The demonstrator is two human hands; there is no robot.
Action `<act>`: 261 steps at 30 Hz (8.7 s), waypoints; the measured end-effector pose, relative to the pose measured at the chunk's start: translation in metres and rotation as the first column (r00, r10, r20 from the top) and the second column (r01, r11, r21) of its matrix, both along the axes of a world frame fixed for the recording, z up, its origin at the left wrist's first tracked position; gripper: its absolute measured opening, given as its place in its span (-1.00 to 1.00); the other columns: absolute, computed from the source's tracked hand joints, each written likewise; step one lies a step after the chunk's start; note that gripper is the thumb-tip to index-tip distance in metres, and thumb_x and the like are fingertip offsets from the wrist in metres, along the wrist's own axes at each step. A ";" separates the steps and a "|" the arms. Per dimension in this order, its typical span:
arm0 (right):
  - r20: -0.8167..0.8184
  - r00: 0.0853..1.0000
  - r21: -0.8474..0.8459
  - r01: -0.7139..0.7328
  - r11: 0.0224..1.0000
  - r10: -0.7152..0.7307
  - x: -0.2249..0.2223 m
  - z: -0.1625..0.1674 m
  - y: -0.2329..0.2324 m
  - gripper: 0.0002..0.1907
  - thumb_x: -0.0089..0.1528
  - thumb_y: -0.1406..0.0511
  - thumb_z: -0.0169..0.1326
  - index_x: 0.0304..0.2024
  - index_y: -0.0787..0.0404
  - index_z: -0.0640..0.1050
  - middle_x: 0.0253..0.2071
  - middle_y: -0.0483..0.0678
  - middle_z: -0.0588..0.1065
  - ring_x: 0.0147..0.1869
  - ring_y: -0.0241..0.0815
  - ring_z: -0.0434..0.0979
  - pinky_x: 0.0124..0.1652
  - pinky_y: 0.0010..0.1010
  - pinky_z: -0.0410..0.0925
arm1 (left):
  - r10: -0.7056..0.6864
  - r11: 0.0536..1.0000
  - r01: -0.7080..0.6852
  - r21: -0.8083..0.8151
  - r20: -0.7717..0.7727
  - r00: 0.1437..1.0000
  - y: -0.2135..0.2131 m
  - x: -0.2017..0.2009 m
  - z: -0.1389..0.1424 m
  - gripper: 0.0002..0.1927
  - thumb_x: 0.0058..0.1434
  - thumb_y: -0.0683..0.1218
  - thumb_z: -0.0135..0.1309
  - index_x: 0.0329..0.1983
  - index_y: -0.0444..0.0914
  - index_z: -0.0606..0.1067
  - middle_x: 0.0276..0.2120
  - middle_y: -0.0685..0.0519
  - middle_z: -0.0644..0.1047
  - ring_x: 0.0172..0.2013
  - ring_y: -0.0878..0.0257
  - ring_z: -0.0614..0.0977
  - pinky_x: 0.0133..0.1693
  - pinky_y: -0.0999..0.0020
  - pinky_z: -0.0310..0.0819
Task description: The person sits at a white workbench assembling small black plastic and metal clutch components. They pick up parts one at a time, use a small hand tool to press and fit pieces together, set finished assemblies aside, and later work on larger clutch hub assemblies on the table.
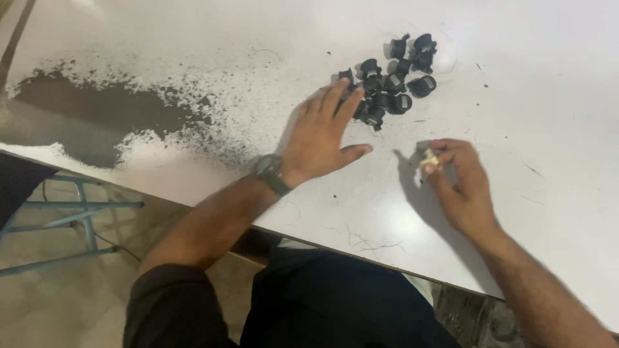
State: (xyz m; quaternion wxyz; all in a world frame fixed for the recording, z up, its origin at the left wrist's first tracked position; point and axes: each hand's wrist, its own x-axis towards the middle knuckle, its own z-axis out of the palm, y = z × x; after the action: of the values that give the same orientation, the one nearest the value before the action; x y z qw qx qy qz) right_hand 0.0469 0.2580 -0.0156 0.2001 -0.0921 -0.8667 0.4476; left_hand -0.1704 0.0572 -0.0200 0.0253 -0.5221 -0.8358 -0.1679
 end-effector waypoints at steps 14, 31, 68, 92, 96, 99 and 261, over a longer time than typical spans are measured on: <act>-0.052 0.715 -0.227 -0.688 0.689 0.697 0.034 0.026 -0.150 -0.87 0.30 0.31 0.19 -0.24 0.16 0.48 0.18 0.05 0.53 0.45 0.07 0.42 0.44 0.06 0.20 | 0.140 0.990 -0.141 -0.003 0.125 0.982 -0.067 0.017 0.019 -0.35 0.44 0.26 -0.12 0.33 -0.33 0.37 0.35 -0.25 0.31 0.33 -0.11 0.34 0.34 -0.18 0.11; -0.052 0.985 -0.290 0.141 0.947 -0.163 0.066 -0.014 -0.089 -0.91 0.29 0.36 0.15 -0.23 0.21 0.49 -0.14 -0.01 0.53 0.06 -0.18 0.58 0.01 -0.38 0.43 | 0.084 0.994 -0.101 0.045 0.280 0.956 0.023 -0.001 0.040 -0.61 0.19 0.18 0.24 -0.22 -0.24 0.59 -0.29 -0.05 0.59 -0.30 -0.03 0.62 -0.28 0.09 0.48; 0.137 0.984 0.299 0.072 0.952 -0.118 0.079 0.010 -0.093 -0.54 0.13 0.21 0.30 0.04 0.22 0.54 0.03 0.05 0.41 0.37 0.10 0.27 0.41 0.32 -0.17 | -0.314 0.937 0.267 0.225 0.207 0.927 -0.035 0.143 0.030 -0.84 0.18 -0.15 0.22 -0.16 -0.21 0.58 0.02 0.08 0.60 -0.01 0.14 0.59 0.05 0.13 0.40; 0.053 0.953 0.448 0.245 0.860 -0.299 0.086 -0.006 -0.103 -0.57 0.04 0.23 0.35 -0.08 0.23 0.57 -0.03 0.09 0.43 0.25 0.11 0.36 0.41 0.39 -0.19 | -0.224 0.932 0.142 0.333 0.221 0.949 -0.043 0.158 0.019 -0.73 0.17 -0.05 0.28 -0.11 -0.25 0.57 0.07 -0.04 0.52 0.05 0.07 0.52 0.12 0.05 0.31; -0.226 0.938 0.393 0.333 0.857 -0.261 0.094 -0.019 -0.107 -0.68 0.17 0.33 0.34 -0.05 0.10 0.57 -0.10 -0.01 0.43 0.28 0.05 0.42 0.51 0.25 -0.23 | -0.180 0.937 0.086 0.340 0.256 0.950 -0.045 0.157 0.011 -0.79 0.24 -0.06 0.26 -0.13 -0.23 0.58 0.04 0.00 0.54 0.00 0.09 0.54 0.15 0.05 0.32; -0.230 0.950 0.367 0.286 0.885 -0.211 0.100 -0.025 -0.108 -0.69 0.21 0.47 0.29 -0.06 0.10 0.54 -0.17 -0.09 0.44 0.25 -0.01 0.50 0.60 0.18 -0.19 | -0.181 0.929 0.084 0.360 0.246 0.952 -0.048 0.157 0.009 -0.86 0.32 -0.09 0.23 -0.11 -0.21 0.58 0.03 0.06 0.55 0.02 0.13 0.55 0.18 0.09 0.36; 0.033 0.976 0.408 0.184 0.894 -0.216 0.091 -0.027 -0.108 -0.60 0.14 0.10 0.47 -0.15 0.17 0.64 -0.09 -0.06 0.43 0.28 -0.01 0.39 0.50 0.35 -0.24 | -0.404 0.853 0.378 0.361 -0.003 0.915 -0.058 0.144 -0.002 -0.83 0.26 -0.25 0.24 -0.12 -0.24 0.52 0.15 0.02 0.43 0.30 0.06 0.46 0.18 0.12 0.54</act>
State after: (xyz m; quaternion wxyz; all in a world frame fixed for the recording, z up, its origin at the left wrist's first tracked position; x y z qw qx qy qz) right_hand 0.1383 0.1498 -0.0422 0.2258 -0.1550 -0.9332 0.2328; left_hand -0.0266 -0.0008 -0.0223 0.0538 -0.6613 -0.6685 -0.3359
